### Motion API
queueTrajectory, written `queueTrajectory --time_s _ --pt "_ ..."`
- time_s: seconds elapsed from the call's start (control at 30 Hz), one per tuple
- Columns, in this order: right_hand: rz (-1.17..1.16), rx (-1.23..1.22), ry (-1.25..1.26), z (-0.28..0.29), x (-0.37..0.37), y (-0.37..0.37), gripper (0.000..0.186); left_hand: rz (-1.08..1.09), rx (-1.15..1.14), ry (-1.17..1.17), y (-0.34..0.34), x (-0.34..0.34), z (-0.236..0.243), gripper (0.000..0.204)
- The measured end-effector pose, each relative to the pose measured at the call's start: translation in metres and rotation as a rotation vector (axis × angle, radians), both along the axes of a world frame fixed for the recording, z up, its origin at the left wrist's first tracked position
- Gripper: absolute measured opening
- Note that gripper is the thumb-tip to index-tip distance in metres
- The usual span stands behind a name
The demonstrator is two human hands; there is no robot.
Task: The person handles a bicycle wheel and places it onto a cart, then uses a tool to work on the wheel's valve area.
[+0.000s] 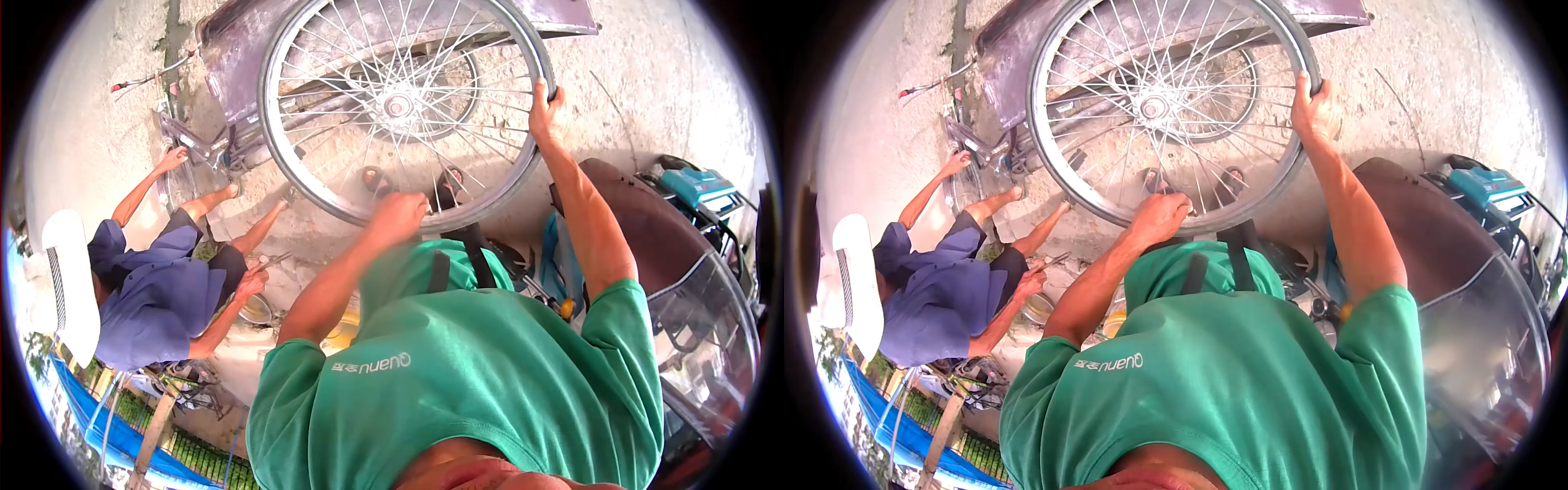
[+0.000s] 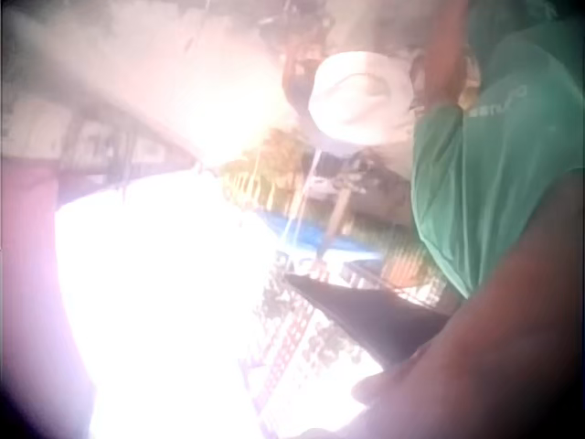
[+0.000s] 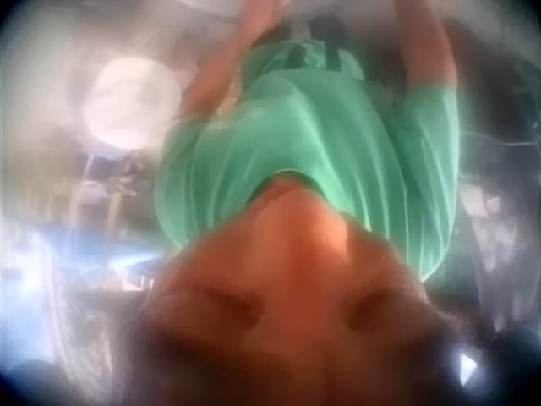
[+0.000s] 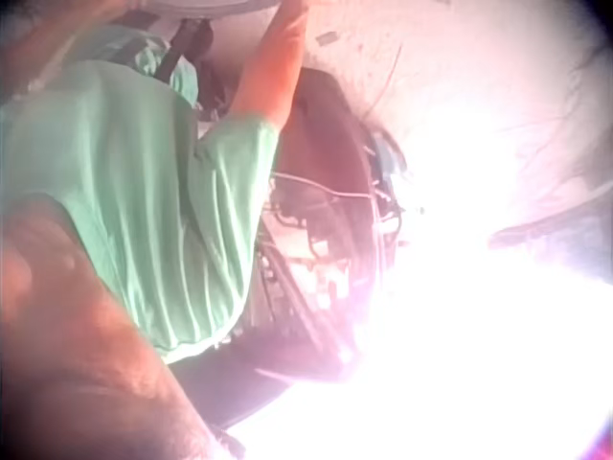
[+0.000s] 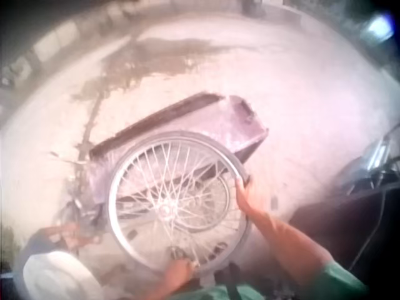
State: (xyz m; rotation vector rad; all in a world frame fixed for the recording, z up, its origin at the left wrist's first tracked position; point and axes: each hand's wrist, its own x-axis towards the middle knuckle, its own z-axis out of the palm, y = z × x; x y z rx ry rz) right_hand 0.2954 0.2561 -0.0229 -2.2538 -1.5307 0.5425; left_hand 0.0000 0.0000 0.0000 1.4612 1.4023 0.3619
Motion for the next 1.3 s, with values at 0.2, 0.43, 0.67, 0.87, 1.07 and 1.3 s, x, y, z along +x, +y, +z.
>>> queueTrajectory --time_s 0.2,0.43,0.67,0.87,1.07,1.3 --pt "0.022 -0.039 -0.005 0.035 -0.007 0.004 0.072 -0.132 0.008 0.236 0.006 0.024 -0.003 0.026" --pt "0.005 -0.062 -0.004 0.048 -0.007 -0.002 0.073 0.015 -0.222 0.127 -0.001 0.041 -0.012 0.035" --pt "0.027 -0.031 -0.003 0.059 -0.008 -0.006 0.071 0.107 -0.061 0.338 -0.029 0.059 -0.035 0.032" --pt "0.039 -0.029 0.005 0.062 -0.006 -0.012 0.068 0.237 -0.176 0.119 -0.029 0.062 -0.016 0.028" --pt "0.018 -0.034 0.002 0.062 -0.008 -0.017 0.069 0.289 -0.132 0.233 -0.031 0.058 -0.016 0.026" --pt "0.001 -0.049 0.035 0.057 -0.006 -0.019 0.071 0.234 -0.04 0.244 -0.044 0.053 -0.036 0.028"
